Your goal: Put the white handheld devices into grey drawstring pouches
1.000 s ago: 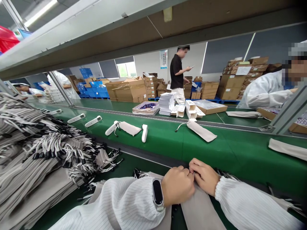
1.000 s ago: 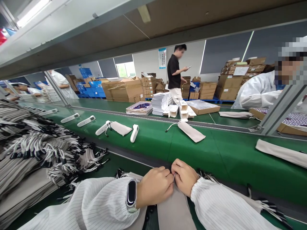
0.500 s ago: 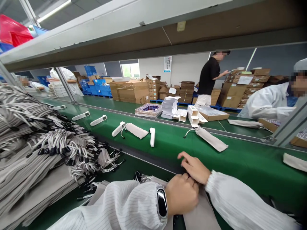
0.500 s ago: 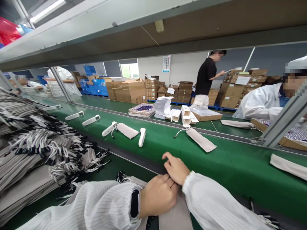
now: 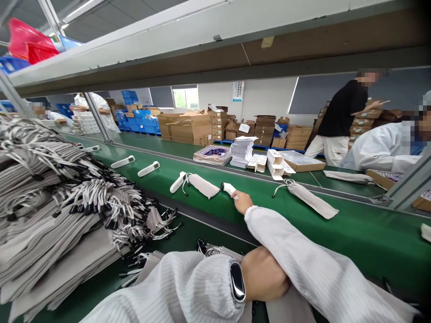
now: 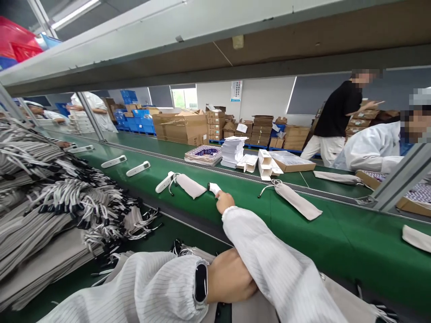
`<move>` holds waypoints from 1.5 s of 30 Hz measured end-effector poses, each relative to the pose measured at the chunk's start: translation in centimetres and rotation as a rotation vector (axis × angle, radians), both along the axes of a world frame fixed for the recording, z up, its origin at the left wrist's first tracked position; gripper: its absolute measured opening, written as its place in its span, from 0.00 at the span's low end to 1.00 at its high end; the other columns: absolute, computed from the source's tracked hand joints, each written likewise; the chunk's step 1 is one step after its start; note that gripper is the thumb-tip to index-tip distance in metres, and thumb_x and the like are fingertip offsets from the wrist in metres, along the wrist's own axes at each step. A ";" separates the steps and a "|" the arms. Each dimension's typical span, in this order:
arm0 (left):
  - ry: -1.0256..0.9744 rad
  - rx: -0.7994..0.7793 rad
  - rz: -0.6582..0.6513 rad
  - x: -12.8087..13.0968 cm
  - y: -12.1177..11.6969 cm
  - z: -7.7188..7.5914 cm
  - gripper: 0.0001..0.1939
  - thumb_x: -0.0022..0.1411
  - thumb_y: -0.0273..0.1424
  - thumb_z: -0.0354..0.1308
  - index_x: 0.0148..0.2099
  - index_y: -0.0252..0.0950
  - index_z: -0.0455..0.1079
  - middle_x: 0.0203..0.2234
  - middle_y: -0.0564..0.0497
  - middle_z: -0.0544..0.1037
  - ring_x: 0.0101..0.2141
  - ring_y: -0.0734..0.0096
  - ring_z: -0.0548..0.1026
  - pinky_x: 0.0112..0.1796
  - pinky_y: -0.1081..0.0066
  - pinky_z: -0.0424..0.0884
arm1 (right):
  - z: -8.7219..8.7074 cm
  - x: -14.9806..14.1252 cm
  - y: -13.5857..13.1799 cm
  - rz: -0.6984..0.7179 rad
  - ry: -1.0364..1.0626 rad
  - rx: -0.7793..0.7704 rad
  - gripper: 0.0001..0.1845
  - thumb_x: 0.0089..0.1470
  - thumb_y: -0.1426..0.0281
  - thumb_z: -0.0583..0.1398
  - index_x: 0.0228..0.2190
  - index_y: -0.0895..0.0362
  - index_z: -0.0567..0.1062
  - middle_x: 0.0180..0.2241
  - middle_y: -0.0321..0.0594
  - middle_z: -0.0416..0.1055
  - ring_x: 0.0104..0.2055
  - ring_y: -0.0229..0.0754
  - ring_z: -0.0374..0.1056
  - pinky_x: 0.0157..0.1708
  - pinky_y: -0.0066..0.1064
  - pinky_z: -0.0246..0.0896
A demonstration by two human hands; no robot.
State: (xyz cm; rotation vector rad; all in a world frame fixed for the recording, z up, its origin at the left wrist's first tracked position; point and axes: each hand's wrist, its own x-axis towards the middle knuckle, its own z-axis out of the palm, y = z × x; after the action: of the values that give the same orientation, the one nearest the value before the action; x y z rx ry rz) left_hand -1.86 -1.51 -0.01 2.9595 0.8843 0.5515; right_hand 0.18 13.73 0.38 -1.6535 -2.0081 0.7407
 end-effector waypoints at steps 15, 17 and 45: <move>-0.430 -0.565 -0.168 -0.3 0.8 3.6 0.08 0.62 0.30 0.44 0.36 0.35 0.62 0.31 0.52 0.62 0.33 0.73 0.63 0.36 0.75 0.60 | 6.7 15.1 -13.3 0.137 1.148 -0.209 0.60 0.35 0.75 0.65 0.53 0.38 0.28 0.32 0.32 0.68 0.32 0.40 0.69 0.37 0.39 0.61; -0.470 -0.579 -0.164 -0.3 0.6 3.6 0.08 0.62 0.31 0.44 0.35 0.35 0.63 0.30 0.52 0.61 0.33 0.73 0.62 0.36 0.74 0.60 | 6.1 15.0 -13.4 0.121 1.172 -0.202 0.62 0.34 0.75 0.65 0.53 0.37 0.25 0.30 0.31 0.68 0.32 0.40 0.69 0.36 0.39 0.61; -0.637 -0.425 0.058 -0.8 0.3 4.8 0.06 0.59 0.32 0.49 0.32 0.34 0.62 0.34 0.50 0.54 0.31 0.75 0.61 0.36 0.73 0.63 | 4.1 13.5 -14.6 0.240 0.598 -0.427 0.27 0.47 0.48 0.48 0.24 0.59 0.68 0.20 0.36 0.64 0.21 0.34 0.60 0.21 0.25 0.55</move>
State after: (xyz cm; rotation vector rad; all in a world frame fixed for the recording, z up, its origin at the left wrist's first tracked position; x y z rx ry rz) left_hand -2.64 -1.22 4.77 2.1762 0.8677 1.0661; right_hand 13.64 -0.83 4.52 -1.1804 -1.6891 1.6229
